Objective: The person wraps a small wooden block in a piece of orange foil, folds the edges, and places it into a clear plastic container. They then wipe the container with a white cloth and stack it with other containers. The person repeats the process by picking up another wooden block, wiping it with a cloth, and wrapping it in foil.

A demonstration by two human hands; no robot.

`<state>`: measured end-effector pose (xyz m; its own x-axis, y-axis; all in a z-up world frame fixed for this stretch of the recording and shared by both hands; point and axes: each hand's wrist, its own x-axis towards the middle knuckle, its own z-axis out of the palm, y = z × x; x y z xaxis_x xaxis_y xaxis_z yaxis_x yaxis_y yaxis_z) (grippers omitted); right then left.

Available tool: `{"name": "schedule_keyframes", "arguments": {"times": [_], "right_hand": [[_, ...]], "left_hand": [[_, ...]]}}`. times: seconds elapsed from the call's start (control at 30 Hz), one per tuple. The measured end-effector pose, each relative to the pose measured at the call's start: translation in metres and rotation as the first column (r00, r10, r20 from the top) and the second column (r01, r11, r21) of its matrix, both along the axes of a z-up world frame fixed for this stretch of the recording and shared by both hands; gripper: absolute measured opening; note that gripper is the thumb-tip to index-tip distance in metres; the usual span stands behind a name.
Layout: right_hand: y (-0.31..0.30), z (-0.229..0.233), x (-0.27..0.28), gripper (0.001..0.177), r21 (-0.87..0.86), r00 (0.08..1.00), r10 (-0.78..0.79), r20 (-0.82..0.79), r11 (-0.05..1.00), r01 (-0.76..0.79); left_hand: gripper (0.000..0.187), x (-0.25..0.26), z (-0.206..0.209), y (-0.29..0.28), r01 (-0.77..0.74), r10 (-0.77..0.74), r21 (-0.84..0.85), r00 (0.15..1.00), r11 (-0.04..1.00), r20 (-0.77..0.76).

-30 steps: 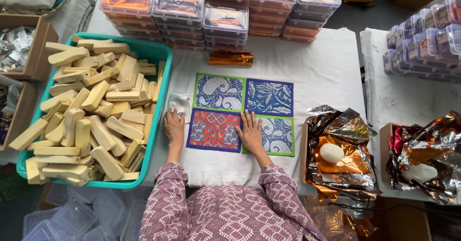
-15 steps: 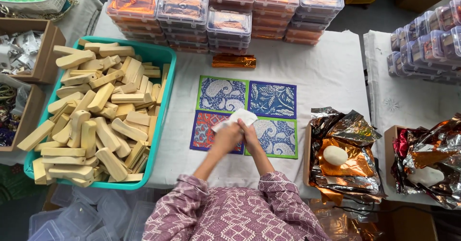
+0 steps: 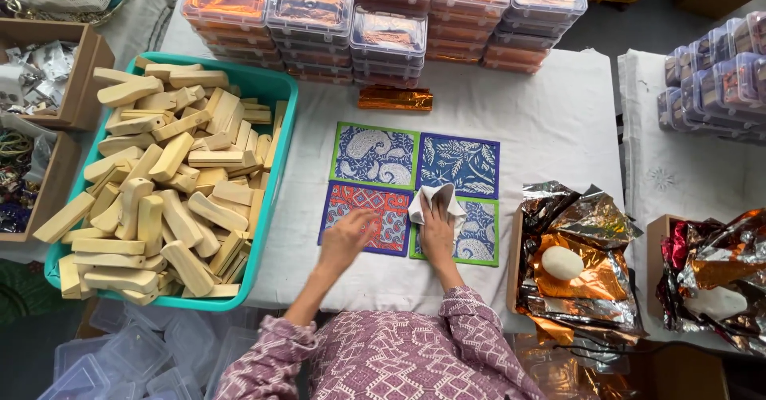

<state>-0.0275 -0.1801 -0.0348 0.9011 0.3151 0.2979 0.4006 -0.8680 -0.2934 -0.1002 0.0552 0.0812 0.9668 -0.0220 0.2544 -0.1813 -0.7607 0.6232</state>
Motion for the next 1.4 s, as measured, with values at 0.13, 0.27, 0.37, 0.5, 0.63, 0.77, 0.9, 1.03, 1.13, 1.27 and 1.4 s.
{"name": "schedule_keyframes", "arguments": {"times": [0.13, 0.27, 0.37, 0.5, 0.63, 0.77, 0.9, 1.03, 1.13, 1.27, 1.4], "right_hand": [[-0.005, -0.006, -0.001, 0.071, 0.105, 0.995, 0.012, -0.098, 0.994, -0.002], [-0.003, -0.006, -0.002, 0.073, 0.041, 0.997, 0.004, -0.073, 0.999, -0.001], [-0.003, -0.004, -0.001, 0.075, 0.056, 0.996, 0.0, -0.084, 0.998, 0.005], [-0.004, -0.005, -0.001, 0.074, 0.04, 0.998, -0.004, -0.066, 0.999, 0.007], [-0.002, -0.005, 0.0, 0.072, 0.063, 0.997, -0.012, -0.071, 0.998, 0.016], [-0.004, -0.009, 0.001, 0.07, 0.059, 0.997, -0.018, -0.08, 0.998, 0.023], [-0.003, -0.008, 0.0, 0.071, 0.045, 0.997, -0.018, -0.069, 0.999, 0.021], [-0.002, -0.004, 0.001, 0.071, 0.057, 0.996, -0.034, -0.083, 0.998, 0.039], [-0.003, -0.006, 0.0, 0.072, 0.064, 0.99, -0.049, -0.131, 0.996, 0.058], [-0.002, -0.003, 0.001, 0.072, 0.079, 0.989, -0.045, -0.141, 0.995, 0.057], [0.0, 0.003, 0.0, 0.072, 0.103, 0.99, -0.04, -0.133, 0.993, 0.054]], "left_hand": [[0.032, 0.018, 0.011, 0.079, -0.193, 0.177, 0.145, 0.977, 0.971, 0.118], [0.035, 0.039, 0.061, 0.187, -0.529, 0.511, 0.467, 0.841, 0.709, 0.176], [0.035, 0.056, 0.058, 0.263, -0.621, 0.58, 0.54, 0.767, 0.568, 0.273], [0.04, 0.069, 0.045, 0.294, -0.595, 0.564, 0.68, 0.764, 0.428, 0.313], [0.039, 0.065, 0.048, 0.259, -0.466, 0.632, 0.622, 0.772, 0.629, -0.062], [0.021, 0.062, 0.046, 0.253, -0.417, 0.497, 0.543, 0.868, 0.729, 0.0], [0.033, 0.066, 0.041, 0.254, -0.312, 0.386, 0.626, 0.922, 0.715, 0.019], [0.051, 0.076, 0.009, 0.264, -0.253, 0.292, 0.611, 0.956, 0.75, 0.037], [0.037, 0.078, -0.008, 0.265, -0.242, 0.421, 0.775, 0.907, 0.583, -0.033], [0.033, 0.088, 0.006, 0.246, -0.491, 0.428, 0.538, 0.869, 0.685, 0.249], [0.038, 0.104, 0.068, 0.159, -0.488, 0.274, 0.419, 0.837, 0.766, 0.474]]}}
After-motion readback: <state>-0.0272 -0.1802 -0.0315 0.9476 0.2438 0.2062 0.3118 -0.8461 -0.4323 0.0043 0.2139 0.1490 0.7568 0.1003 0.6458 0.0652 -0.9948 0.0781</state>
